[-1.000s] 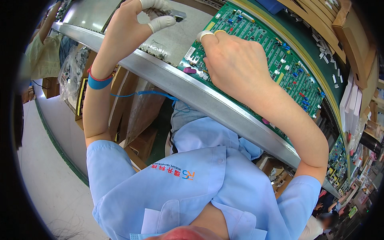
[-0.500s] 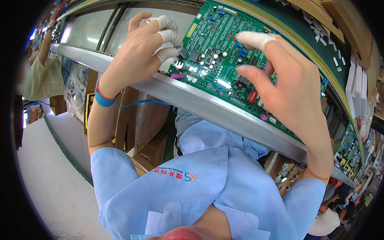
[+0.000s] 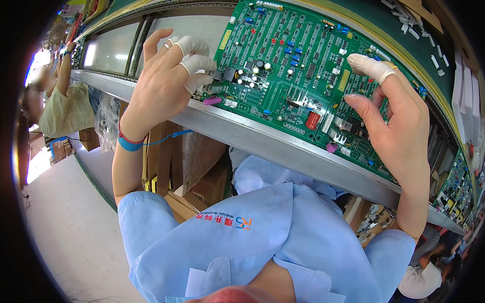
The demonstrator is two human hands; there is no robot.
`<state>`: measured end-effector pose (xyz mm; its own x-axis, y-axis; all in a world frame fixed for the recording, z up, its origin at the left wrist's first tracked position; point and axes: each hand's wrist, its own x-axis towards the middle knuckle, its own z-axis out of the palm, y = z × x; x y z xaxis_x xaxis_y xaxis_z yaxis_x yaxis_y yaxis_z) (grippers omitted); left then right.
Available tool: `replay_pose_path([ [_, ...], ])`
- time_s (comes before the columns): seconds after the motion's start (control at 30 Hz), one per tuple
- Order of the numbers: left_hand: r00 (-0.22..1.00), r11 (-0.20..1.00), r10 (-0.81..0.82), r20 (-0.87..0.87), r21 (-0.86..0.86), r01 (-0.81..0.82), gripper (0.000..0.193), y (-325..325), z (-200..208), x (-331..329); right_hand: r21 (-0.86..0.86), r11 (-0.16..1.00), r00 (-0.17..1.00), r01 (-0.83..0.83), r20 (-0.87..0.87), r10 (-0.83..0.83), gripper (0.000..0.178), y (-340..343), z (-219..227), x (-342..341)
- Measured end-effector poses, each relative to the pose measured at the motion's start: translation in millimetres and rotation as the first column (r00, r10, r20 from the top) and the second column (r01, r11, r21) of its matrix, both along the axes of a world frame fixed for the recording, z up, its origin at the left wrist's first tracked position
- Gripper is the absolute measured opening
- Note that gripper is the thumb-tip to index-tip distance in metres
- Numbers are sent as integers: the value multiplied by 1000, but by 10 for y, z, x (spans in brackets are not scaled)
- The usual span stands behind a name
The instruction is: Assembling components onto printed circuit boards on an industrial assembly line.
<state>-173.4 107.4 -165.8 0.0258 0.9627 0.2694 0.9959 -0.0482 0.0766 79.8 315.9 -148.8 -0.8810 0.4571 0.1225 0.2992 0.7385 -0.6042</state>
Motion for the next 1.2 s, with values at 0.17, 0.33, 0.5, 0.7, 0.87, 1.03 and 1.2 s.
replay_pose_path([
  [0.17,999,988,-21,-29,-156,17,23,28,69,-40,15,1000,1000,7,0,-7,42,41,-35,-14],
  [0.33,995,989,-16,-97,-148,2,27,99,216,-147,34,999,999,30,-21,-29,41,186,9,18],
  [0.5,997,971,76,13,227,-77,27,475,330,-305,86,979,975,186,-138,-173,37,440,250,212],
  [0.7,951,887,229,206,359,-291,20,424,-24,-488,374,835,877,403,-418,-236,27,1359,434,315],
  [0.87,934,851,206,291,418,-318,20,617,-65,-423,414,720,827,558,-353,-438,29,2647,670,677],
  [1.03,924,868,192,329,382,-317,19,595,-136,-473,400,827,781,394,328,-531,39,3206,782,346],
  [1.2,922,869,235,308,359,-341,19,590,-174,-476,378,826,558,417,611,-562,59,2640,1040,-344],
])
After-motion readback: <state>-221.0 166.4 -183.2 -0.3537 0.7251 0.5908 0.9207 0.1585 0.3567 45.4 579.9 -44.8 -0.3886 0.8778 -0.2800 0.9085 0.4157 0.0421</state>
